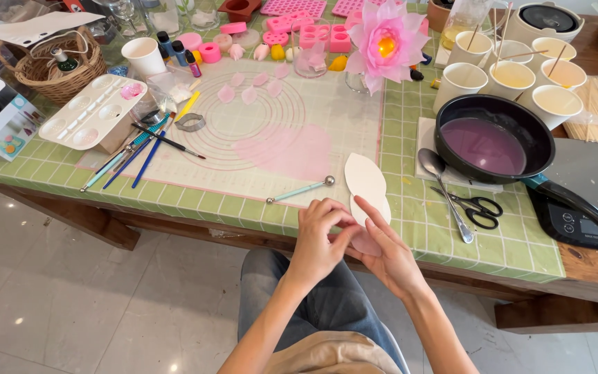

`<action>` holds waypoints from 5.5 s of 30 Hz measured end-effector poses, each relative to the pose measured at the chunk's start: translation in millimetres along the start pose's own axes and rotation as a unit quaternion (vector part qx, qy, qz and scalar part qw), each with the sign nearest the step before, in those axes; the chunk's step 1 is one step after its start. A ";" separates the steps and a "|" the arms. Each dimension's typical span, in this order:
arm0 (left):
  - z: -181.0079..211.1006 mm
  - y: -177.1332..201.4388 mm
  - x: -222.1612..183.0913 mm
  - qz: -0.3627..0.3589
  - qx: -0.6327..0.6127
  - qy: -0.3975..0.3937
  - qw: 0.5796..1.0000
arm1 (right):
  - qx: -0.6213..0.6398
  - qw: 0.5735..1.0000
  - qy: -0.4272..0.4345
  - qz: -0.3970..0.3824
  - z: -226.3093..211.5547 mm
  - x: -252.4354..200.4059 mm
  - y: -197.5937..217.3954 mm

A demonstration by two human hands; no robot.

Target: Shaping wax or fabric petals using a ball sculpting tool on a workbench in a candle-making studio.

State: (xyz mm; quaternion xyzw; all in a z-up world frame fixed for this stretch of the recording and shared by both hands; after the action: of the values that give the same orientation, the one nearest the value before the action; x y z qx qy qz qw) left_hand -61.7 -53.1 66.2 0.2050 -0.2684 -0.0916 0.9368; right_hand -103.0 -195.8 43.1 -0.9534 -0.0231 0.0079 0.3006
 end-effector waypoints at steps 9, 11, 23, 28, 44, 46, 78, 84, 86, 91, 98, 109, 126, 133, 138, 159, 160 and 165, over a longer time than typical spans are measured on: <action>22.0 -0.5 1.1 0.011 0.064 -0.033 0.997 | -0.059 0.998 0.020 -0.002 -12.6 -3.1 -11.7; 22.2 -0.7 3.5 0.001 0.053 -0.030 0.998 | -0.059 0.998 0.026 -0.008 -14.1 -2.6 -10.7; -18.6 -0.1 30.6 -0.104 -0.147 0.096 0.979 | -0.220 0.975 0.031 0.012 -5.7 8.9 41.5; -50.5 -15.0 23.7 -0.174 -0.370 0.160 0.898 | -0.067 0.998 0.017 -0.007 0.8 8.6 53.5; -38.3 -9.5 19.6 -0.178 -0.351 0.092 0.915 | -0.104 0.994 -0.004 -0.020 -1.1 0.9 44.5; -39.6 -8.5 20.4 -0.176 -0.344 0.097 0.917 | -0.104 0.994 0.003 -0.023 -1.1 1.5 44.5; -7.4 -7.7 13.2 -0.088 -0.152 0.152 0.973 | -0.347 0.907 0.176 0.161 9.6 4.1 55.8; 8.0 5.4 15.1 -0.011 -0.049 0.119 0.992 | -0.431 0.872 0.207 0.103 -24.1 -6.1 19.9; 13.9 7.9 16.8 -0.023 -0.050 0.125 0.991 | -0.422 0.878 0.197 0.106 -21.4 -4.5 25.1; -0.2 3.2 16.4 -0.026 -0.032 0.128 0.991 | -0.328 0.929 0.157 0.069 -20.0 1.1 34.4; -2.9 4.9 19.6 -0.071 -0.131 0.164 0.975 | -0.326 0.933 0.138 0.069 -21.3 3.8 37.1; -26.1 2.7 27.2 -0.027 -0.132 0.171 0.976 | -0.389 0.896 0.184 0.107 -7.2 25.4 29.2; -317.1 158.6 235.6 0.186 -0.008 0.305 0.934 | -0.354 0.888 0.216 0.197 -17.7 83.2 114.3; -364.5 90.1 312.4 0.119 -0.068 0.310 0.941 | -0.365 0.886 0.162 0.236 3.5 84.7 135.1; -344.3 12.6 356.5 0.060 -0.093 0.321 0.941 | -0.377 0.879 0.140 0.256 18.8 87.6 158.7; -246.0 61.0 248.3 -0.192 0.271 0.062 0.941 | -0.427 0.866 0.128 0.225 -0.8 94.3 122.4; -243.7 58.6 243.8 -0.192 0.271 0.061 0.941 | -0.428 0.866 0.128 0.226 0.7 93.3 124.4; -247.3 47.1 236.4 -0.186 0.322 0.076 0.925 | -0.410 0.875 0.156 0.207 -0.5 95.3 122.3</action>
State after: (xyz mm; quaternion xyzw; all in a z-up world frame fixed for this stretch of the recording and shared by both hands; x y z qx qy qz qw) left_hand 273.2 5.5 5.8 0.5485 -0.1687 -0.1570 0.8037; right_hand -3.0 -291.5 -26.8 -0.9631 0.2208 -0.0888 -0.1259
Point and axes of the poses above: each hand's wrist, its own x-axis towards the middle knuckle, its own y-axis out of the back of the hand, z = x × y, the point moved 3 cm from there along x, towards the middle knuckle, and after that the axes turned 7 degrees about y, right-handed, at the moved point
